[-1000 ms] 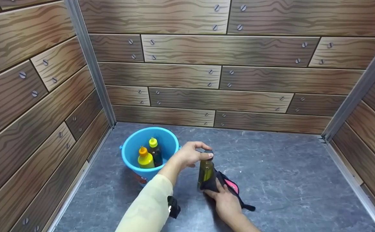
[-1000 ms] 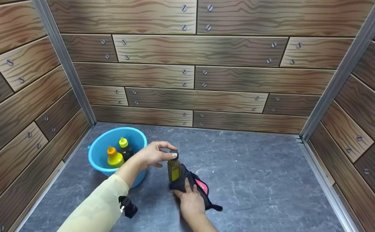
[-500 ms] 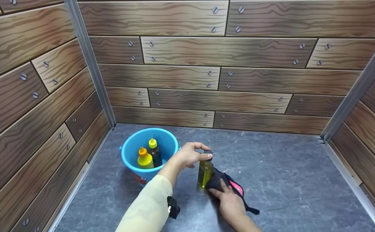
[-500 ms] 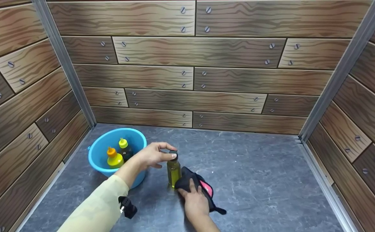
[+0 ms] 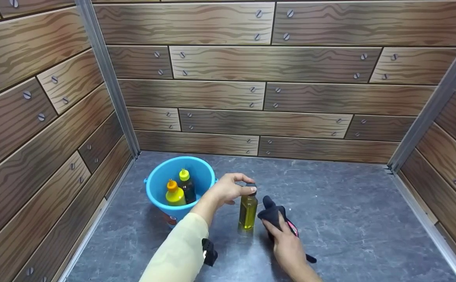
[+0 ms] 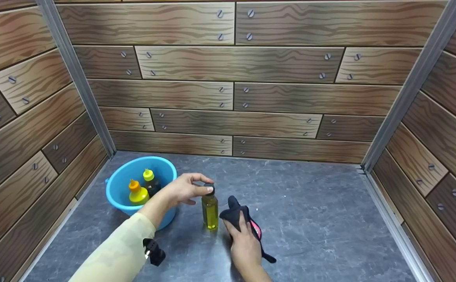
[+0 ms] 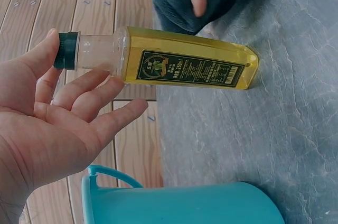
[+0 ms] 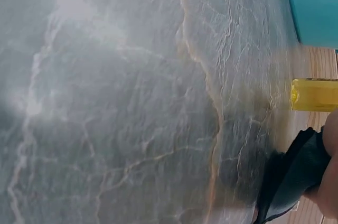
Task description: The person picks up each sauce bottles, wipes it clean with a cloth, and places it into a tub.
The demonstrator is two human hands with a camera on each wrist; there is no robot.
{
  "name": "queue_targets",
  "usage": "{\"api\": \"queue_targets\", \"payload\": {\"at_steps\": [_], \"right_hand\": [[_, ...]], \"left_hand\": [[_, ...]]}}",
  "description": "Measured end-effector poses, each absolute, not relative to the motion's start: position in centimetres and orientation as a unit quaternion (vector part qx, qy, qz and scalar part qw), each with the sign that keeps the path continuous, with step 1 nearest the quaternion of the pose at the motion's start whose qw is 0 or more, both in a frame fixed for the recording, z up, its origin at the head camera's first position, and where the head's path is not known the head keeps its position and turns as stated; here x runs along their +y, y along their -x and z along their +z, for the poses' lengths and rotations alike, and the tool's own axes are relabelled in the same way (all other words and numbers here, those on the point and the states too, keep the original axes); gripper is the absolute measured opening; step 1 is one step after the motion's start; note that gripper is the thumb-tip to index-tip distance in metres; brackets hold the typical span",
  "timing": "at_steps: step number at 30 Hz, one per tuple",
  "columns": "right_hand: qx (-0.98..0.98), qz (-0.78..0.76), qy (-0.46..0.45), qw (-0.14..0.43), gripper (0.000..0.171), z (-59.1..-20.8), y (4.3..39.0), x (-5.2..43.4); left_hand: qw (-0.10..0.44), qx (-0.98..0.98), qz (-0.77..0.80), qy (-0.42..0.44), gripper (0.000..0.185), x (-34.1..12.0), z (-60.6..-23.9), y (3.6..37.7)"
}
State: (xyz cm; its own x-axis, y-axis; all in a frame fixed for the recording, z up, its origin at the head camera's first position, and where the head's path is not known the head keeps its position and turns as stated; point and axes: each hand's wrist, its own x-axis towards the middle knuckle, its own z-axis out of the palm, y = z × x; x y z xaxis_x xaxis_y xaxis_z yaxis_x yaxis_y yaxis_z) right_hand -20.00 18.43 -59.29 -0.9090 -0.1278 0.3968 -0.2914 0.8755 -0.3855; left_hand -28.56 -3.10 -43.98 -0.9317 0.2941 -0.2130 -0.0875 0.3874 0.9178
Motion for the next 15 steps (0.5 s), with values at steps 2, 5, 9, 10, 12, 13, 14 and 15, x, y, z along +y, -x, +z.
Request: {"api": "queue_targets", "payload": {"at_steps": [2, 5, 9, 10, 12, 13, 14, 15], "right_hand": [[-0.941, 0.234, -0.118, 0.212, 0.051, -59.2, 19.9, 18.5], [-0.93, 0.247, -0.129, 0.24, 0.053, -58.9, 19.8, 18.5], [-0.912, 0.257, -0.145, 0.286, 0.057, -58.4, 19.7, 18.0], [-0.906, 0.261, -0.149, 0.298, 0.058, -58.2, 19.7, 17.9], [-0.895, 0.265, -0.159, 0.32, 0.06, -57.8, 19.7, 17.5], [-0.89, 0.266, -0.165, 0.33, 0.061, -57.6, 19.7, 17.4], [-0.886, 0.266, -0.172, 0.339, 0.061, -57.4, 19.7, 17.2], [-0.882, 0.267, -0.178, 0.345, 0.062, -57.2, 19.7, 17.0]], "left_hand": [[0.174, 0.814, 0.551, -0.062, 0.022, -3.1, -44.0, 28.6], [0.175, 0.812, 0.553, -0.062, 0.022, -3.2, -44.0, 28.7], [0.176, 0.812, 0.554, -0.06, 0.021, -3.2, -44.0, 28.8], [0.176, 0.812, 0.553, -0.06, 0.021, -3.2, -44.0, 28.8], [0.177, 0.812, 0.553, -0.061, 0.023, -3.2, -44.0, 28.8], [0.177, 0.812, 0.553, -0.061, 0.023, -3.2, -44.0, 28.8], [0.178, 0.812, 0.552, -0.061, 0.024, -3.2, -44.1, 28.8], [0.178, 0.813, 0.551, -0.061, 0.024, -3.2, -44.1, 28.8]]}}
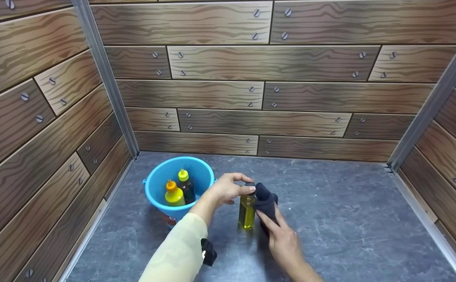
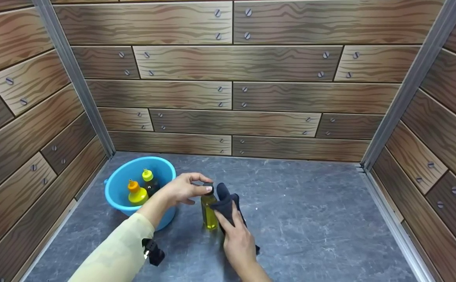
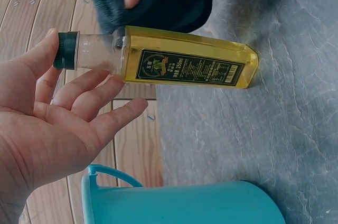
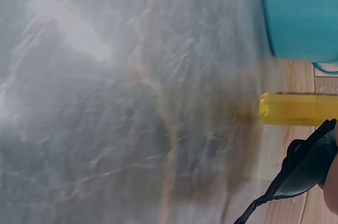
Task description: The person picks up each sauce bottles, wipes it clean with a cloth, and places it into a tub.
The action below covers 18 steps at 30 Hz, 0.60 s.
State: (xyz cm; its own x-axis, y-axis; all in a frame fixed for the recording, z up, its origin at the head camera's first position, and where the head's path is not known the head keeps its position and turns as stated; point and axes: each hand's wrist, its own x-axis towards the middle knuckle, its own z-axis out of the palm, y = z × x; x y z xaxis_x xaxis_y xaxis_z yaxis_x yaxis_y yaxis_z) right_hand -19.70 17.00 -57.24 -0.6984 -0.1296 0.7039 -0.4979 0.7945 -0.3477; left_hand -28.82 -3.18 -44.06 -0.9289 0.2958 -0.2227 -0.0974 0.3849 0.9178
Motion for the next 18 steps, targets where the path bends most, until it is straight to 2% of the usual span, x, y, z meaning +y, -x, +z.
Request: {"api": "queue_targets", "payload": {"at_steps": [4, 10, 18], "right_hand": [[-0.876, 0.263, -0.197, 0.353, 0.064, -56.6, 19.9, 16.3], [-0.879, 0.264, -0.211, 0.335, 0.062, -55.9, 20.3, 15.4], [-0.905, 0.245, -0.205, 0.281, 0.062, -55.0, 20.6, 14.7]], "left_hand": [[0.176, 0.815, 0.549, -0.06, 0.023, -3.2, -44.0, 28.8], [0.174, 0.814, 0.552, -0.055, 0.02, -3.1, -43.9, 28.7], [0.172, 0.815, 0.551, -0.058, 0.021, -3.1, -43.8, 28.5]]}}
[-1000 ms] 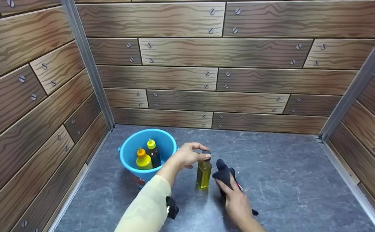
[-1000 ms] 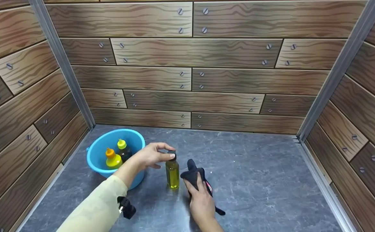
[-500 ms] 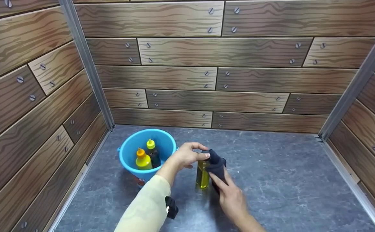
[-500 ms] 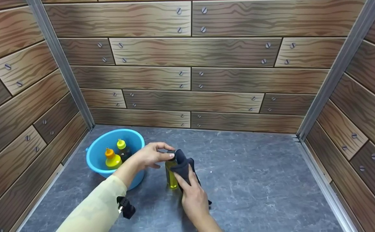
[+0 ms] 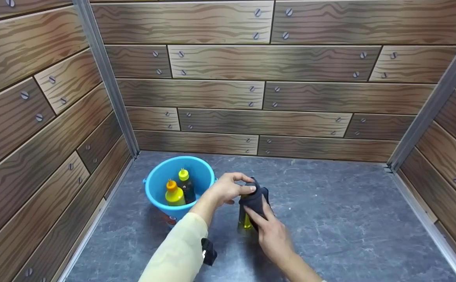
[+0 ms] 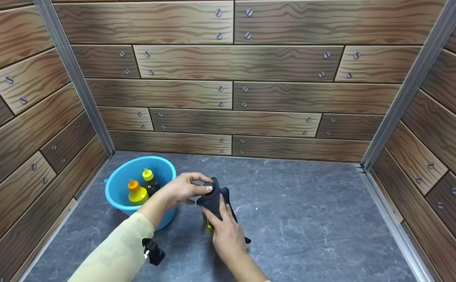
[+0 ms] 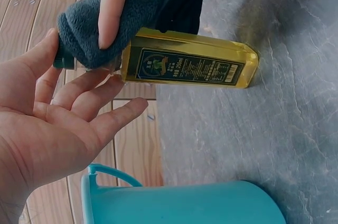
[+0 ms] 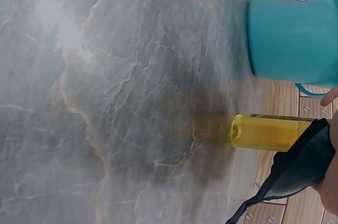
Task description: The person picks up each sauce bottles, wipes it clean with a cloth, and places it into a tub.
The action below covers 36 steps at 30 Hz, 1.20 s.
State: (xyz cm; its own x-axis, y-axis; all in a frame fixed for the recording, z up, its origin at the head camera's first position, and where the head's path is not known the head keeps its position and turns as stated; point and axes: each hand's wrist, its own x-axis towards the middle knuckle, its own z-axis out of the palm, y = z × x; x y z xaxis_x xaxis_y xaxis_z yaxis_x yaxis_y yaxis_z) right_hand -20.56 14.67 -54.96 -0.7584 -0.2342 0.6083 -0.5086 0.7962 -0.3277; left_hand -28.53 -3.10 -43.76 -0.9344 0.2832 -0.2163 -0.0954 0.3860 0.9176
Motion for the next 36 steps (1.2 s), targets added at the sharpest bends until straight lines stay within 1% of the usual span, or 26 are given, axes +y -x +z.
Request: {"api": "queue_targets", "payload": {"at_steps": [6, 11, 25, 31, 36], "right_hand": [[-0.918, 0.244, -0.193, 0.246, 0.057, -54.2, 20.9, 14.2], [-0.923, 0.239, -0.191, 0.233, 0.057, -54.0, 21.0, 14.1], [-0.925, 0.222, -0.19, 0.244, 0.06, -54.4, 21.4, 13.9], [-0.918, 0.224, -0.2, 0.26, 0.064, -55.2, 21.5, 13.9], [-0.92, 0.226, -0.201, 0.249, 0.064, -55.8, 21.3, 13.9]], "left_hand": [[0.172, 0.818, 0.546, -0.055, 0.019, -3.2, -43.9, 28.7], [0.176, 0.818, 0.546, -0.053, 0.02, -3.2, -43.8, 28.7], [0.174, 0.817, 0.547, -0.06, 0.021, -3.3, -43.7, 28.9], [0.179, 0.815, 0.548, -0.052, 0.02, -3.2, -43.6, 29.0], [0.184, 0.814, 0.549, -0.051, 0.019, -3.3, -43.7, 29.0]]}}
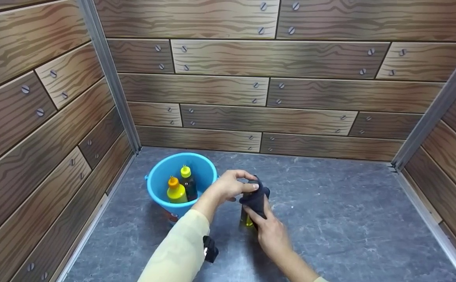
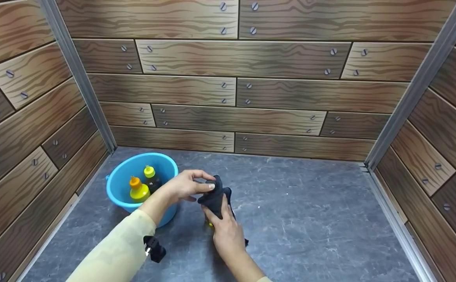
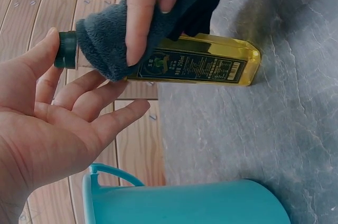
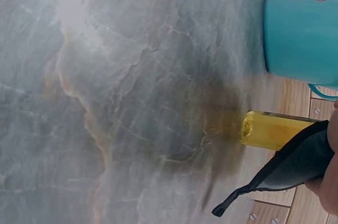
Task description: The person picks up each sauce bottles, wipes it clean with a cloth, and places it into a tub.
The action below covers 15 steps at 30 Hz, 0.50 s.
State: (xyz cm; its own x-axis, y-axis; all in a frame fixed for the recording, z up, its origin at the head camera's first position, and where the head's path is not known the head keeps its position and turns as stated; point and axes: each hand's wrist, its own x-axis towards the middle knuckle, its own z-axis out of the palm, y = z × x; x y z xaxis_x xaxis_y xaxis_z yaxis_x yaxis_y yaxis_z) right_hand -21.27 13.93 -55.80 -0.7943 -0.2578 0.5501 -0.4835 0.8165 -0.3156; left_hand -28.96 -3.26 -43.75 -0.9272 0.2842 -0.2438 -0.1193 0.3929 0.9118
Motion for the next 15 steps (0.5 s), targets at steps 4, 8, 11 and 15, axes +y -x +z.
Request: {"api": "queue_targets", "payload": {"at_steps": [4, 8, 11, 15], "right_hand": [[-0.922, 0.228, -0.198, 0.244, 0.063, -56.0, 21.18, 13.94], [-0.923, 0.227, -0.199, 0.239, 0.062, -56.27, 21.2, 13.98], [-0.923, 0.227, -0.198, 0.239, 0.062, -56.49, 21.24, 14.0], [-0.923, 0.227, -0.191, 0.246, 0.063, -56.81, 21.27, 13.9]], "left_hand": [[0.18, 0.815, 0.548, -0.047, 0.019, -3.18, -43.81, 28.94], [0.178, 0.816, 0.549, -0.044, 0.018, -3.15, -43.83, 28.76], [0.178, 0.816, 0.548, -0.046, 0.019, -3.14, -43.77, 28.68], [0.175, 0.816, 0.548, -0.05, 0.019, -3.18, -43.72, 28.64]]}}
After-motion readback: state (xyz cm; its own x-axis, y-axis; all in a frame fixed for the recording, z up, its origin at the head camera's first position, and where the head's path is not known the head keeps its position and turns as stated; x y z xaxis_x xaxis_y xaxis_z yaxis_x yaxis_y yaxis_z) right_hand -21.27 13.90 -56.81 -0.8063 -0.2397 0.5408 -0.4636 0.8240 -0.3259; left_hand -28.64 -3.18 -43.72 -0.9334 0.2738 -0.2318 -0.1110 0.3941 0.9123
